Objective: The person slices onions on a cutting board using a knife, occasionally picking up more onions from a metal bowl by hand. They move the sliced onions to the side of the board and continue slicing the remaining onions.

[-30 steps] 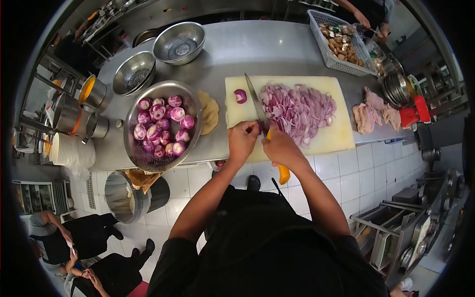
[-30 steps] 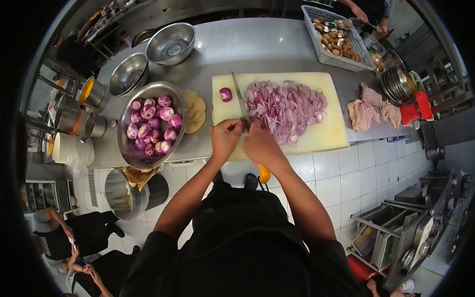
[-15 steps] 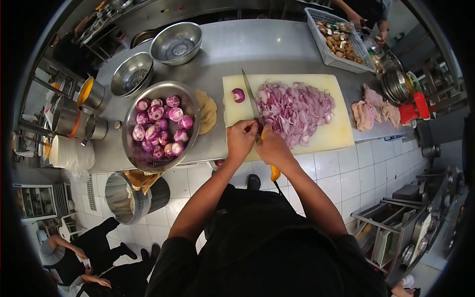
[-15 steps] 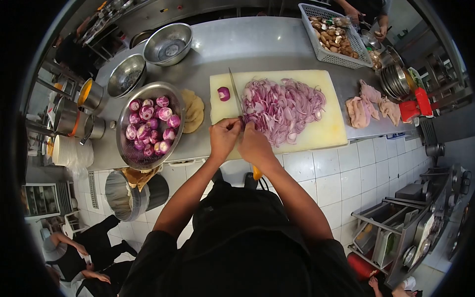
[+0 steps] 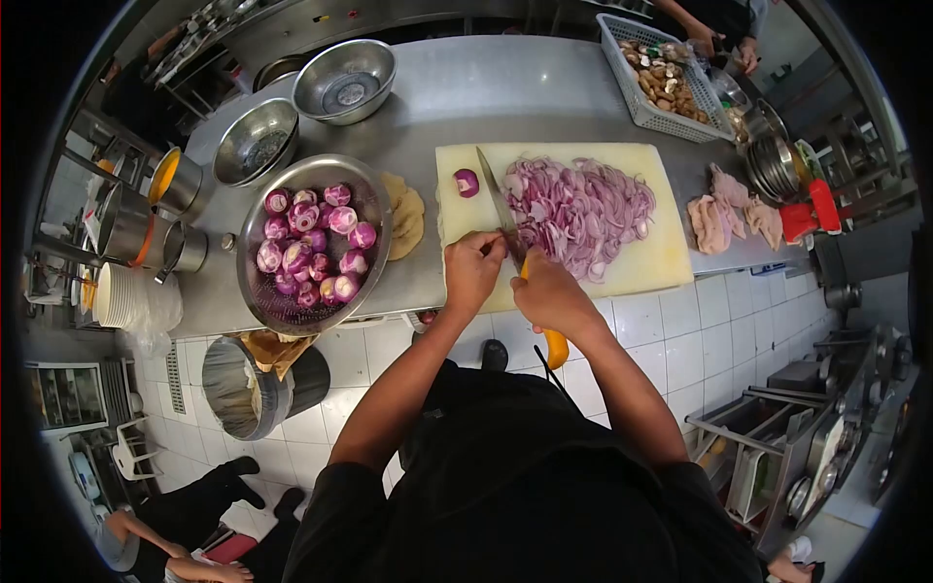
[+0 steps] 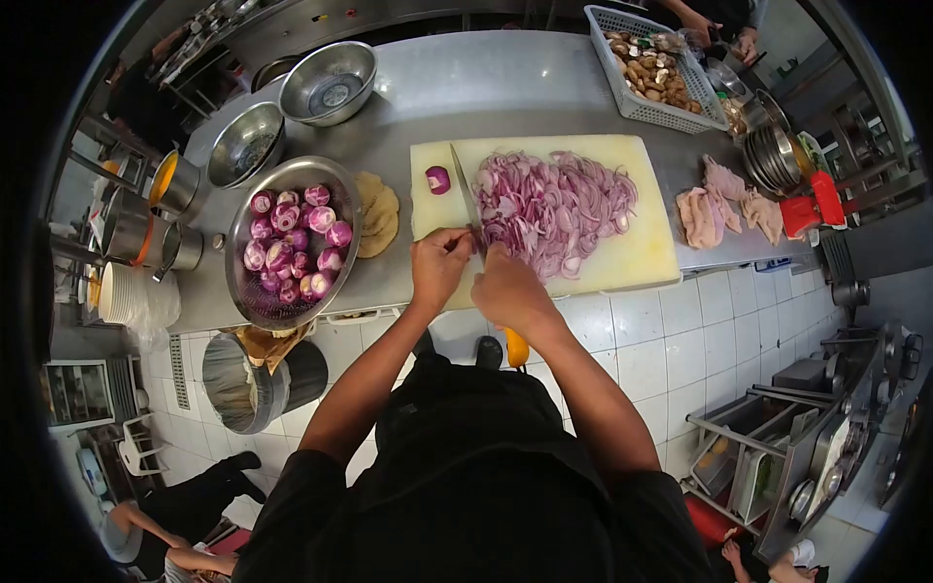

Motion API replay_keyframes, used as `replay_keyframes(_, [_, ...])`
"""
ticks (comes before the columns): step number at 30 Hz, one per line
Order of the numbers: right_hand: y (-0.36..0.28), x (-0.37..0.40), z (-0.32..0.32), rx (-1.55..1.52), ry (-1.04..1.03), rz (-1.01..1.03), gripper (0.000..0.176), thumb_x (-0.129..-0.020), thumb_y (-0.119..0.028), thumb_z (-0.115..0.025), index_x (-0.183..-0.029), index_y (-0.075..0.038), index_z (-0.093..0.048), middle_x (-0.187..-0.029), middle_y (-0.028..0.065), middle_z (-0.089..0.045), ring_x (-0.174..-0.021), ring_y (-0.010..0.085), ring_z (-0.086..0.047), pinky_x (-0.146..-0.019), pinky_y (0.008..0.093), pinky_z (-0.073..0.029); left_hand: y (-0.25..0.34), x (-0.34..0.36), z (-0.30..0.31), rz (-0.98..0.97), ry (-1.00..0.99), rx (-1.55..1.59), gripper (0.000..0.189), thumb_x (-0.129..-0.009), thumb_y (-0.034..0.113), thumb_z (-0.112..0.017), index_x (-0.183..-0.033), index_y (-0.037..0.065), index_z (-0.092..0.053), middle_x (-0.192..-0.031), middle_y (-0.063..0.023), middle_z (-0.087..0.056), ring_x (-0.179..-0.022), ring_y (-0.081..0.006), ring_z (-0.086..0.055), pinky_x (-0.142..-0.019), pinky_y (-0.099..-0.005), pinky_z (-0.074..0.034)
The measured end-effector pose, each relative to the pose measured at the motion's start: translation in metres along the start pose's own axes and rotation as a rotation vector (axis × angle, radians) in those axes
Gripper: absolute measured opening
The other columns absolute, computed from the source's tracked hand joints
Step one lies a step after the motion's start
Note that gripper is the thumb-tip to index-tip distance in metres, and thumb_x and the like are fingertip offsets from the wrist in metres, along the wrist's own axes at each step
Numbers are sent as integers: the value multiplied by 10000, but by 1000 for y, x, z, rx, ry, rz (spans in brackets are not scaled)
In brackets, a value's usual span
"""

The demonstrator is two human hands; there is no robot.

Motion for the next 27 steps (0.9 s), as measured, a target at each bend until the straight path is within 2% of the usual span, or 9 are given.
replay_keyframes(6, [5,-7,-10,8,43,37,325,-982,-124,-545,-1178,114,-444,-753,263,-671,-542,334,-691,-505,442,-550,-2,0,0,-6,13,-4,149,-890,81,-723,-977,-22,-786,-741,-100,-744,-637,-114,-664,-637,-294,-533])
replay_keyframes(9, [20,-32,-27,68,141,136,329,-953,-131,-538,-1141,130,-469,-866,360,-689,-821,494,-714,-776,549,-565,-3,1,-3,1,25,-12,145,-884,88,-730,-965,-19,-786,-761,-114,-753,-648,-126,-682,-645,-299,-538])
replay_keyframes(12, [20,-39,-29,93,159,159,329,-945,-125,-536,-1138,132,-466,-876,361,-689,-890,527,-693,-834,574,-542,-5,-3,-2,-25,47,-28,146,-878,92,-737,-964,-16,-787,-777,-126,-760,-658,-141,-697,-651,-303,-544])
replay_keyframes(16, [19,-39,-21,31,97,110,362,-948,-147,-543,-1178,121,-461,-856,328,-699,-750,459,-720,-713,525,-580,-3,0,-4,5,37,27,150,-879,97,-749,-976,-11,-787,-788,-133,-758,-664,-149,-698,-658,-308,-549])
replay_keyframes(19, [11,-30,0,-44,57,62,373,-955,-170,-552,-1197,104,-473,-835,297,-703,-636,389,-722,-612,477,-592,-3,-1,-1,-29,-7,-15,148,-881,106,-734,-972,-3,-778,-845,-175,-744,-716,-278,-731,-697,-362,-566])
replay_keyframes(21, [11,-29,10,-60,71,86,371,-964,-185,-558,-1202,90,-485,-813,275,-703,-578,344,-715,-558,448,-590,1,-3,2,-25,-14,-14,136,-879,96,-734,-959,-6,-776,-855,-177,-733,-709,-292,-719,-684,-365,-561])
replay_keyframes(23, [7,-24,14,-69,108,63,356,-987,-218,-558,-1178,77,-500,-811,272,-702,-590,346,-719,-567,448,-588,8,-8,6,-19,-11,36,131,-877,86,-730,-956,-12,-767,-856,-180,-729,-696,-303,-713,-681,-368,-560])
replay_keyframes(25, [10,-19,12,-99,146,64,366,-998,-241,-560,-1176,73,-498,-803,272,-699,-591,354,-717,-563,450,-582,11,-27,14,-93,89,-29,133,-859,69,-724,-960,-10,-758,-895,-183,-725,-758,-322,-711,-722,-387,-562])
replay_keyframes(27, [9,-15,7,-170,153,38,361,-996,-233,-594,-1180,66,-507,-834,210,-662,-560,303,-674,-527,402,-565,11,-56,20,-222,164,-110,151,-837,55,-719,-971,-8,-747,-934,-182,-719,-828,-339,-702,-768,-405,-561])
Point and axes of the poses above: each hand's wrist, its own x-axis away from the middle knuckle, its own z-axis out of the back of the hand, y = z × x, the point moved 1 cm from there along -x, towards the middle knuckle
